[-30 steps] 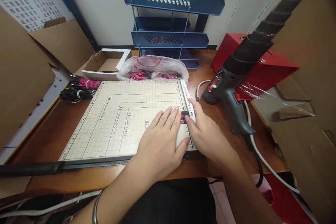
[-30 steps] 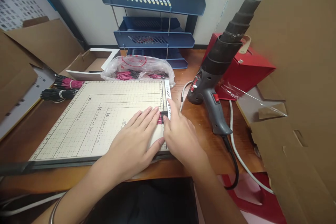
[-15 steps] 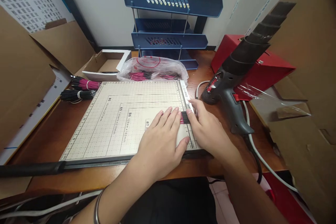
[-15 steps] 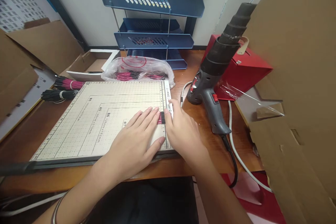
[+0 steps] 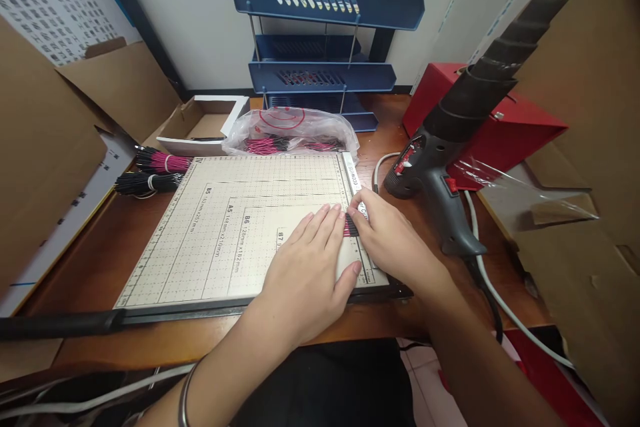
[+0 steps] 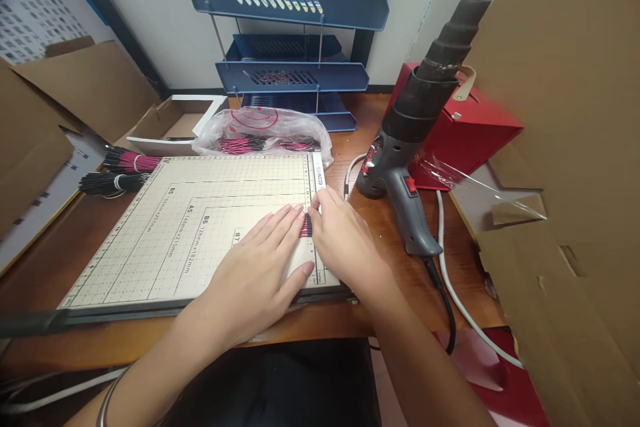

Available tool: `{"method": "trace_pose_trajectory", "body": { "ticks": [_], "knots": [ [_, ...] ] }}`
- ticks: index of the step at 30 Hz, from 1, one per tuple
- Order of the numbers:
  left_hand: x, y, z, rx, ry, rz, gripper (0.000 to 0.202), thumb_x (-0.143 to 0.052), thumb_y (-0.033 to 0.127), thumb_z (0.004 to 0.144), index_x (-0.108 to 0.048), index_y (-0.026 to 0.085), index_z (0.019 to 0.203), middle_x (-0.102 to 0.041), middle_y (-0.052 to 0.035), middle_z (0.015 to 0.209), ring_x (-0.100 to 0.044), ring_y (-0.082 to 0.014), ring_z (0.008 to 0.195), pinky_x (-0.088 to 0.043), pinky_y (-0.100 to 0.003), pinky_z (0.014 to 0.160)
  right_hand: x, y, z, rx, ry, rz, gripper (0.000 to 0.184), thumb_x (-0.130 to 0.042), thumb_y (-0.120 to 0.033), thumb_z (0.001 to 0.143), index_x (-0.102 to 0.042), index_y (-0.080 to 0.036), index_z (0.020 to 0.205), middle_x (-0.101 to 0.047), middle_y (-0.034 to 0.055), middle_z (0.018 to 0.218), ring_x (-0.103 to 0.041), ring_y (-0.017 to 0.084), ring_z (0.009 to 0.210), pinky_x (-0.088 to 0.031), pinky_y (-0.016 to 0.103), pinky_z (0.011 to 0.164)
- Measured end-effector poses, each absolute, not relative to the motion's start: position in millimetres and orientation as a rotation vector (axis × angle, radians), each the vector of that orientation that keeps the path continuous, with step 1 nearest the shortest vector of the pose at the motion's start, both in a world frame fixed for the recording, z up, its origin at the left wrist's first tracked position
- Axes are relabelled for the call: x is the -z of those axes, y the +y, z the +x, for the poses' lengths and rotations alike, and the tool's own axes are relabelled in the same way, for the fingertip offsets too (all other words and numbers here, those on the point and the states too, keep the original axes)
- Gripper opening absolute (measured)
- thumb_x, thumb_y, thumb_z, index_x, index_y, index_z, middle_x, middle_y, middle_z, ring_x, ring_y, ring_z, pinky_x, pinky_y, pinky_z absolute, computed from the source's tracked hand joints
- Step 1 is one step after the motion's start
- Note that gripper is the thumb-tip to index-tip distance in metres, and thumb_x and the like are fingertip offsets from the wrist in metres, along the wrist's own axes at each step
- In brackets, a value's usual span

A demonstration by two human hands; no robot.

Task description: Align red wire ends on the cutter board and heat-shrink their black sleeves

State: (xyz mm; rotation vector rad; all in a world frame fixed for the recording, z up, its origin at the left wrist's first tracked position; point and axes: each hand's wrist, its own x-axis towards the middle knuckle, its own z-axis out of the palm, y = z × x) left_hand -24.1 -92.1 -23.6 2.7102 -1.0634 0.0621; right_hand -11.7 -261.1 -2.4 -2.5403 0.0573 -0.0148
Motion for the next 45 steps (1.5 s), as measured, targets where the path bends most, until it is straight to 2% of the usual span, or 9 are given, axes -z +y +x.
{"method": "trace_pose_trajectory", "body": {
  "ticks": [9,17,23,27,29,32,37,40,45],
  "knots": [
    [23.8,-91.8,-23.0,-0.045,-1.057,2.699,0.068,-0.035,0.046,0.105,-0.033,0.005,0.159,-0.027,-0.0132,0.167,-0.023,-0.0267,0.156,-0.026,-0.048,0.129,7.9,-263.1,-11.9,-0.036,0.05,-2.56,0.018,-0.033,-0.03,0.102,-0.047,-0.023,0.094,-0.063,0.0038,0.105,-0.055,0.018,0.084,-0.036,0.031,0.072],
    [26.0,-92.5,-23.9,-0.067,-1.056,2.688,0.067,-0.035,0.046,0.105,-0.035,0.004,0.157,-0.028,-0.0137,0.167,-0.024,-0.0266,0.156,-0.026,-0.047,0.129,5.6,-260.4,-14.4,-0.033,0.114,-2.609,0.019,-0.036,-0.031,0.102,-0.054,-0.025,0.102,-0.07,0.0052,0.104,-0.063,0.024,0.087,-0.04,0.035,0.073],
    [27.4,-93.2,-24.7,-0.1,-1.052,2.68,0.067,-0.034,0.046,0.105,-0.034,0.004,0.158,-0.028,-0.014,0.167,-0.023,-0.0264,0.157,-0.026,-0.047,0.129,2.8,-285.3,-30.3,0.613,0.112,-2.247,0.03,-0.05,-0.041,0.1,-0.06,-0.025,0.124,-0.07,0.0076,0.126,-0.068,0.022,0.107,-0.053,0.038,0.091],
    [28.4,-94.0,-25.1,-0.121,-1.064,2.683,0.066,-0.034,0.045,0.105,-0.033,0.004,0.158,-0.029,-0.0132,0.167,-0.023,-0.0261,0.157,-0.027,-0.047,0.129,-3.3,-321.2,-34.4,1.011,0.331,-2.405,0.038,-0.057,-0.04,0.096,-0.064,-0.023,0.13,-0.069,0.01,0.129,-0.067,0.026,0.114,-0.052,0.046,0.101],
    [28.2,-94.0,-25.0,-0.163,-1.067,2.692,0.068,-0.037,0.045,0.104,-0.032,0.004,0.158,-0.028,-0.0127,0.167,-0.023,-0.0265,0.157,-0.028,-0.047,0.128,-2.7,-334.0,-33.5,0.853,0.441,-2.57,0.054,-0.057,-0.042,0.095,-0.055,-0.022,0.146,-0.059,0.0141,0.147,-0.056,0.034,0.134,-0.044,0.056,0.112],
    [25.8,-89.8,-25.0,-0.292,-1.064,2.697,0.073,-0.042,0.048,0.104,-0.029,0.002,0.158,-0.026,-0.0144,0.167,-0.025,-0.0289,0.156,-0.033,-0.048,0.126,5.4,-340.6,-31.8,0.557,0.599,-2.662,0.071,-0.057,-0.044,0.094,-0.038,-0.02,0.158,-0.05,0.0184,0.154,-0.053,0.045,0.136,-0.046,0.065,0.106],
    [21.4,-66.0,-27.4,-0.562,-0.846,2.669,0.063,-0.044,0.046,0.104,-0.039,0.006,0.154,-0.044,-0.0156,0.159,-0.036,-0.0308,0.151,-0.032,-0.053,0.125,20.8,-335.5,-30.9,0.621,0.66,-2.645,0.069,-0.052,-0.034,0.095,-0.035,-0.017,0.16,-0.062,0.0188,0.142,-0.063,0.045,0.123,-0.05,0.064,0.099],
    [24.5,-51.7,-29.4,-0.612,-0.741,2.613,0.052,-0.048,0.04,0.103,-0.048,0.012,0.147,-0.056,-0.0135,0.15,-0.042,-0.0297,0.148,-0.031,-0.052,0.125,23.5,-333.9,-29.2,0.655,0.659,-2.658,0.062,-0.047,-0.03,0.097,-0.041,-0.013,0.156,-0.06,0.0189,0.144,-0.063,0.045,0.123,-0.05,0.064,0.1],
    [34.2,-45.4,-30.3,-0.49,-0.718,2.609,0.054,-0.052,0.043,0.102,-0.047,0.015,0.148,-0.057,-0.0121,0.15,-0.045,-0.0303,0.146,-0.033,-0.055,0.124,25.0,-334.2,-28.5,0.613,0.653,-2.718,0.061,-0.042,-0.029,0.099,-0.039,-0.01,0.157,-0.054,0.0222,0.149,-0.06,0.043,0.126,-0.053,0.062,0.097]
  ]
}}
